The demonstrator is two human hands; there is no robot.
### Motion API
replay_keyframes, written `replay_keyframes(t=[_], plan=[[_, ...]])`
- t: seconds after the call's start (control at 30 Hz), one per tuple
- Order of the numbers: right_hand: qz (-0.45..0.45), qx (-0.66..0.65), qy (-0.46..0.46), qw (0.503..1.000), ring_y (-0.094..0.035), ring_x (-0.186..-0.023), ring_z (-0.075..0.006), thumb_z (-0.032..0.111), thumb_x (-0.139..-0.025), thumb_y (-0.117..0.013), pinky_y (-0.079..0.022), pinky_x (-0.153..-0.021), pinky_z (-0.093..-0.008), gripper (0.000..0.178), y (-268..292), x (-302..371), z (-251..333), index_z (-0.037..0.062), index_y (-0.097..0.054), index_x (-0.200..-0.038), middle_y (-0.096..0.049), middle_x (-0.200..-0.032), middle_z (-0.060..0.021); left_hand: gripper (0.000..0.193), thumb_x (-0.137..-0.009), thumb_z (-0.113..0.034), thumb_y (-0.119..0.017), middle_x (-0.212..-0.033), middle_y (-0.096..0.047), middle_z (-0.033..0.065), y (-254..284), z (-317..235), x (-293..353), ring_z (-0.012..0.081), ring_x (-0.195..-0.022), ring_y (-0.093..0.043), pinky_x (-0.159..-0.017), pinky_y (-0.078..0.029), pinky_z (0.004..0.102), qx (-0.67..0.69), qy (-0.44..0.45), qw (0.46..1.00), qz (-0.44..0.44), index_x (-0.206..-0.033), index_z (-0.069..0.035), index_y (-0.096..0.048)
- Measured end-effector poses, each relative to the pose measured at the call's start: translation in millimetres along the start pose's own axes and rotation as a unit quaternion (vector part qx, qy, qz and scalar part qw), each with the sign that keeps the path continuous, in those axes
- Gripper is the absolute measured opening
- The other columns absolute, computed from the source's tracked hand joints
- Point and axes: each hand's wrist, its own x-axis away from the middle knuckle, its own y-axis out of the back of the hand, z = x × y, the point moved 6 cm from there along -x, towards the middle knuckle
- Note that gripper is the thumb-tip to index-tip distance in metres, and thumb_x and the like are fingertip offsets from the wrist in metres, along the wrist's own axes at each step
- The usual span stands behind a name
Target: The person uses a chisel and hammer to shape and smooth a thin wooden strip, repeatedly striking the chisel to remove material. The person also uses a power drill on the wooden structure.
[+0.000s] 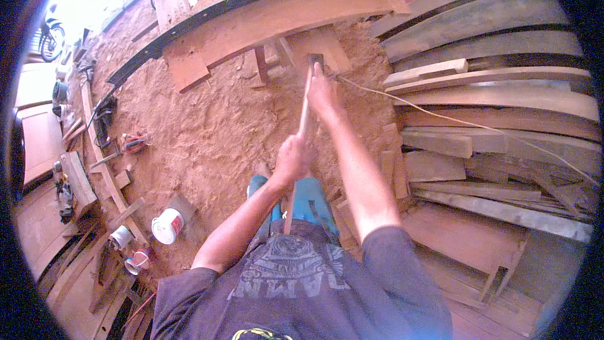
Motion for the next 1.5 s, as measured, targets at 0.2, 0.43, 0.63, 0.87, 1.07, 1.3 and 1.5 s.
replay_keyframes(t=[0.2, 0.43, 0.63, 0.87, 1.07, 1.3, 1.5], plan=[[0.036, -0.013, 0.027, 0.999, -0.066, -0.092, -0.052, 0.029, -0.104, -0.048, -0.051, -0.079, -0.0601, 0.048, 5, 90, 18, 0.0208, -0.047, -0.151, -0.067, -0.096, -0.0324, 0.038, -0.107, -0.047, -0.042, -0.058, -0.039, -0.0035, 1, -19, 10, 0.0107, -0.043, -0.037, -0.039, -0.032, 0.0308, 0.2, 0.134, 0.969, 0.054, -0.091, -0.014, -0.05], [0.002, -0.032, 0.041, 0.999, -0.064, -0.091, -0.0531, 0.026, -0.104, -0.049, -0.051, -0.078, -0.0602, 0.046, 11, 96, 8, 0.0169, -0.051, -0.149, -0.066, -0.096, -0.0332, 0.044, -0.106, -0.055, -0.039, -0.058, -0.036, -0.0051, -1, -19, 11, 0.0099, -0.043, -0.034, -0.037, -0.027, 0.0302, 0.21, 0.141, 0.965, 0.065, -0.09, -0.015, -0.046], [0.041, 0.024, 0.04, 0.998, -0.064, -0.091, -0.0535, 0.025, -0.104, -0.049, -0.051, -0.077, -0.061, 0.047, 4, 96, 4, 0.0122, -0.049, -0.149, -0.066, -0.095, -0.0347, 0.044, -0.107, -0.055, -0.038, -0.058, -0.037, -0.0045, -1, -16, 9, 0.01, -0.042, -0.034, -0.036, -0.026, 0.0298, 0.202, 0.13, 0.968, 0.07, -0.089, -0.016, -0.046], [0.022, 0.031, 0.035, 0.999, -0.066, -0.087, -0.0524, 0.026, -0.104, -0.049, -0.052, -0.075, -0.0618, 0.046, 14, 74, 17, 0.0167, -0.049, -0.149, -0.067, -0.087, -0.0321, 0.043, -0.108, -0.048, -0.039, -0.06, -0.04, -0.0025, -8, -22, 3, 0.0113, -0.044, -0.039, -0.039, -0.032, 0.0311, 0.176, 0.072, 0.982, 0.011, -0.084, -0.014, -0.046], [0.029, 0.054, 0.062, 0.996, -0.068, -0.089, -0.0495, 0.025, -0.104, -0.049, -0.054, -0.077, -0.0597, 0.051, 3, 85, 13, 0.017, -0.044, -0.153, -0.069, -0.095, -0.0305, 0.042, -0.11, -0.047, -0.037, -0.059, -0.04, -0.0026, -5, -15, 6, 0.0111, -0.045, -0.039, -0.04, -0.032, 0.0311, 0.176, 0.063, 0.982, 0.026, -0.084, -0.014, -0.046], [0.024, 0.012, 0.04, 0.999, -0.065, -0.093, -0.053, 0.023, -0.104, -0.048, -0.051, -0.08, -0.0612, 0.048, 2, 97, 6, 0.0136, -0.047, -0.151, -0.066, -0.099, -0.0325, 0.048, -0.11, -0.042, -0.037, -0.06, -0.05, 0.0076, 5, -12, -1, 0.0208, -0.049, -0.048, -0.048, -0.04, 0.0398, -0.016, -0.05, 0.998, -0.017, -0.079, -0.008, -0.051], [-0.005, 0.02, 0.041, 0.999, -0.065, -0.095, -0.0525, 0.022, -0.103, -0.049, -0.052, -0.081, -0.0602, 0.05, 3, 50, -2, 0.0134, -0.046, -0.151, -0.066, -0.099, -0.0333, 0.049, -0.109, -0.035, -0.035, -0.077, -0.062, 0.0262, -1, -24, -6, 0.0484, -0.078, -0.06, -0.074, -0.045, 0.0551, -0.097, -0.074, 0.991, -0.059, -0.089, 0.003, -0.058]])
